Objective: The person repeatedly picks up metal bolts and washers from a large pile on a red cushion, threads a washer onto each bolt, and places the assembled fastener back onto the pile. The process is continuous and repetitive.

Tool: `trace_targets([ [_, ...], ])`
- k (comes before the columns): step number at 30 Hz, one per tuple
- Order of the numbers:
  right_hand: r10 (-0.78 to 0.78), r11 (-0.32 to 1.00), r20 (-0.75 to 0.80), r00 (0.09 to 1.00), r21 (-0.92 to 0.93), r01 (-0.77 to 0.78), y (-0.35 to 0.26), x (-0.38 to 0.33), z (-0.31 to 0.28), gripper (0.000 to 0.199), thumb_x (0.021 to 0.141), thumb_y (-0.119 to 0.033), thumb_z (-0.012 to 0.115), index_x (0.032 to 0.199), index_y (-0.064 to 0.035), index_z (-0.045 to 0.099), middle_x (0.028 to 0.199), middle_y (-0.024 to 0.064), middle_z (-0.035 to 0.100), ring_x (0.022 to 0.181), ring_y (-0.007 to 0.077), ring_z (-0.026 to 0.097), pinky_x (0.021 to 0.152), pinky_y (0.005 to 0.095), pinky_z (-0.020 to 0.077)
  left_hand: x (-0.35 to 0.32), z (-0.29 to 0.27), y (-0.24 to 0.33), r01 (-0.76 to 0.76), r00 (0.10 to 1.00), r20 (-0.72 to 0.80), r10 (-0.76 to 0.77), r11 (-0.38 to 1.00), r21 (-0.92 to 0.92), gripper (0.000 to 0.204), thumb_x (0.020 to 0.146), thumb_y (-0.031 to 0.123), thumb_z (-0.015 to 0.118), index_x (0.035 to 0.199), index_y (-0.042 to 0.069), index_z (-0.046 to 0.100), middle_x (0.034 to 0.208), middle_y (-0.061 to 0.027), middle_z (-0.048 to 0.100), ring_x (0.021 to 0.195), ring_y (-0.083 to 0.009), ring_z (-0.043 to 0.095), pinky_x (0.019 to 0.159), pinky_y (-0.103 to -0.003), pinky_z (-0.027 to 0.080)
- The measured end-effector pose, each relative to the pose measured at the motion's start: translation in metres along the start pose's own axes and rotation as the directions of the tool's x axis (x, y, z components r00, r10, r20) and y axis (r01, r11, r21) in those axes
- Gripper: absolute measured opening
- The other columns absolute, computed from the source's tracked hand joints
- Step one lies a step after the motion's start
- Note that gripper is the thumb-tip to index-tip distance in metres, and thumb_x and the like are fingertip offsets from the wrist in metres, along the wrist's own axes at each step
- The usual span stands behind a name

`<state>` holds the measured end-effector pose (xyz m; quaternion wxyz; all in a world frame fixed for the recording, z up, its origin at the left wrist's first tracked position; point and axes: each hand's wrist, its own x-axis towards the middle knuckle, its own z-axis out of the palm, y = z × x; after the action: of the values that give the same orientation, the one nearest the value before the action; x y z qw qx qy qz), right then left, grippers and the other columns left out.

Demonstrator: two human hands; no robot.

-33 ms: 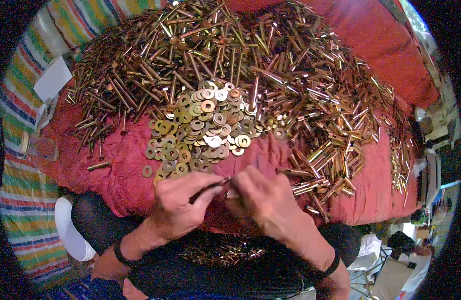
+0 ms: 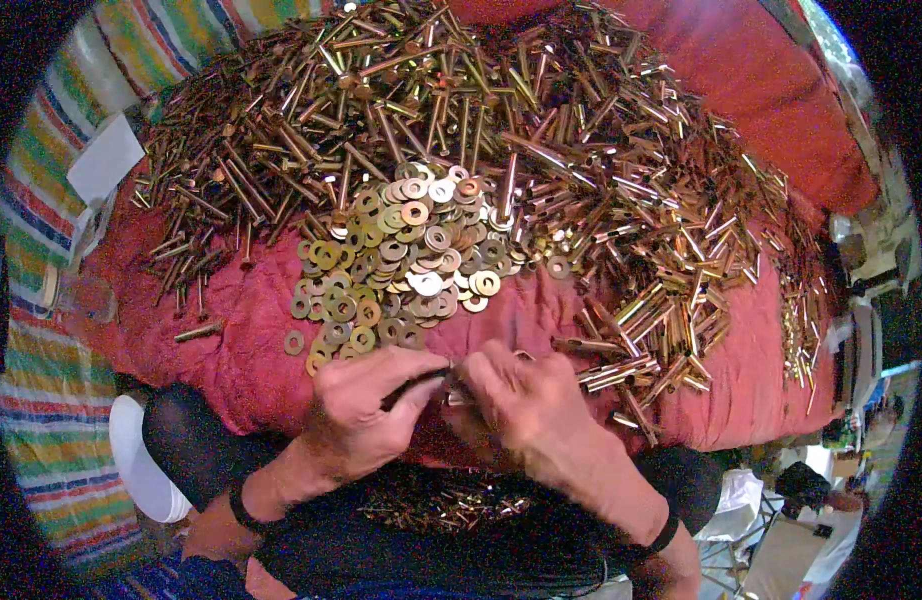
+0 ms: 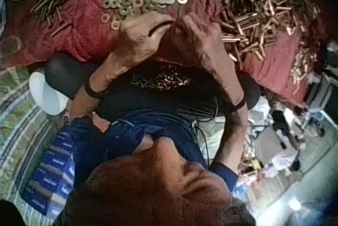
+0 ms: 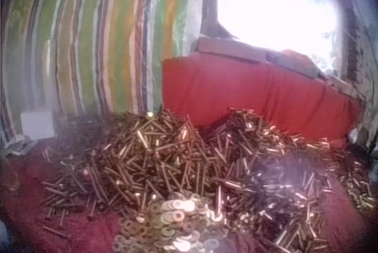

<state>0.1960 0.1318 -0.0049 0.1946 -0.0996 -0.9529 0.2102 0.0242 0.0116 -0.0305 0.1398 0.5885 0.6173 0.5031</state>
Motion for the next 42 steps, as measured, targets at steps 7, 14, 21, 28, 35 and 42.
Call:
trace_targets([
  [7, 0.729, 0.166, -0.028, 0.684, 0.976, -0.138, -0.005, 0.02, -0.011, 0.043, 0.113, -0.04, 0.047, 0.085, -0.0066, 0.054, 0.073, 0.0068, 0.057, 0.057, 0.0156, 0.053, 0.052, 0.0293, 0.046, -0.003, 0.002, 0.012, 0.47, 0.882, 0.209, -0.423, 0.749, -0.467, 0.016, 0.091, 0.004, 0.08, 0.106, 0.0, 0.074, 0.089, -0.0003, 0.074, 0.073, -0.0025, 0.062, 0.062, -0.021, 0.049],
  [14, 0.768, -0.121, -0.049, 0.638, 0.968, 0.22, -0.013, 0.033, 0.009, 0.051, 0.114, -0.046, 0.04, 0.082, -0.007, 0.048, 0.087, 0.0132, 0.058, 0.069, 0.0224, 0.06, 0.071, 0.0397, 0.0583, -0.003, 0.007, 0.02, 0.527, 0.841, 0.28, -0.463, 0.58, -0.622, 0.016, 0.091, 0.001, 0.08, 0.105, -0.002, 0.074, 0.082, -0.0026, 0.072, 0.063, -0.0044, 0.06, 0.056, -0.021, 0.047],
  [21, 0.82, 0.166, 0.057, 0.569, 0.929, -0.332, -0.007, 0.018, -0.003, 0.052, 0.11, -0.05, 0.053, 0.1, -0.0003, 0.065, 0.087, 0.0072, 0.067, 0.069, 0.0124, 0.056, 0.063, 0.0275, 0.0436, -0.001, -0.004, 0.011, 0.485, 0.844, 0.238, -0.48, 0.495, -0.721, 0.014, 0.09, -0.002, 0.079, 0.103, -0.005, 0.073, 0.082, -0.0055, 0.072, 0.061, -0.0062, 0.061, 0.054, -0.021, 0.047],
  [28, 0.778, 0.38, -0.141, 0.612, 0.881, -0.281, -0.017, 0.015, -0.003, 0.037, 0.101, -0.033, 0.074, 0.114, 0.001, 0.067, 0.086, 0.0034, 0.069, 0.061, 0.0094, 0.063, 0.053, 0.0243, 0.0464, 0.003, -0.017, 0.015, 0.586, 0.789, 0.393, -0.472, 0.384, -0.714, 0.021, 0.095, 0.006, 0.074, 0.11, -0.007, 0.067, 0.091, -0.01, 0.073, 0.07, -0.011, 0.067, 0.055, -0.023, 0.053],
  [35, 0.506, 0.668, -0.049, 0.861, 0.655, -0.355, -0.031, 0.015, 0.003, 0.031, 0.109, -0.022, 0.059, 0.123, 0.004, 0.07, 0.099, 0.0129, 0.074, 0.085, 0.0244, 0.07, 0.073, 0.0394, 0.0568, 0.005, -0.005, 0.019, 0.552, 0.764, 0.392, -0.513, 0.203, -0.809, 0.043, 0.101, 0.022, 0.067, 0.128, -0.01, 0.06, 0.11, -0.0158, 0.072, 0.091, -0.0185, 0.072, 0.073, -0.031, 0.063],
  [42, 0.444, 0.896, -0.214, 0.87, 0.081, -0.437, 0.041, 0.006, -0.028, 0.016, 0.088, -0.004, 0.076, 0.104, -0.002, 0.077, 0.089, 0.0161, 0.071, 0.08, 0.0324, 0.071, 0.07, 0.0399, 0.0565, 0.007, -0.008, 0.011, 0.727, 0.679, 0.574, -0.458, 0.308, -0.614, 0.035, 0.099, 0.01, 0.071, 0.129, -0.008, 0.067, 0.088, -0.0157, 0.075, 0.056, -0.0168, 0.069, 0.042, -0.025, 0.053],
])
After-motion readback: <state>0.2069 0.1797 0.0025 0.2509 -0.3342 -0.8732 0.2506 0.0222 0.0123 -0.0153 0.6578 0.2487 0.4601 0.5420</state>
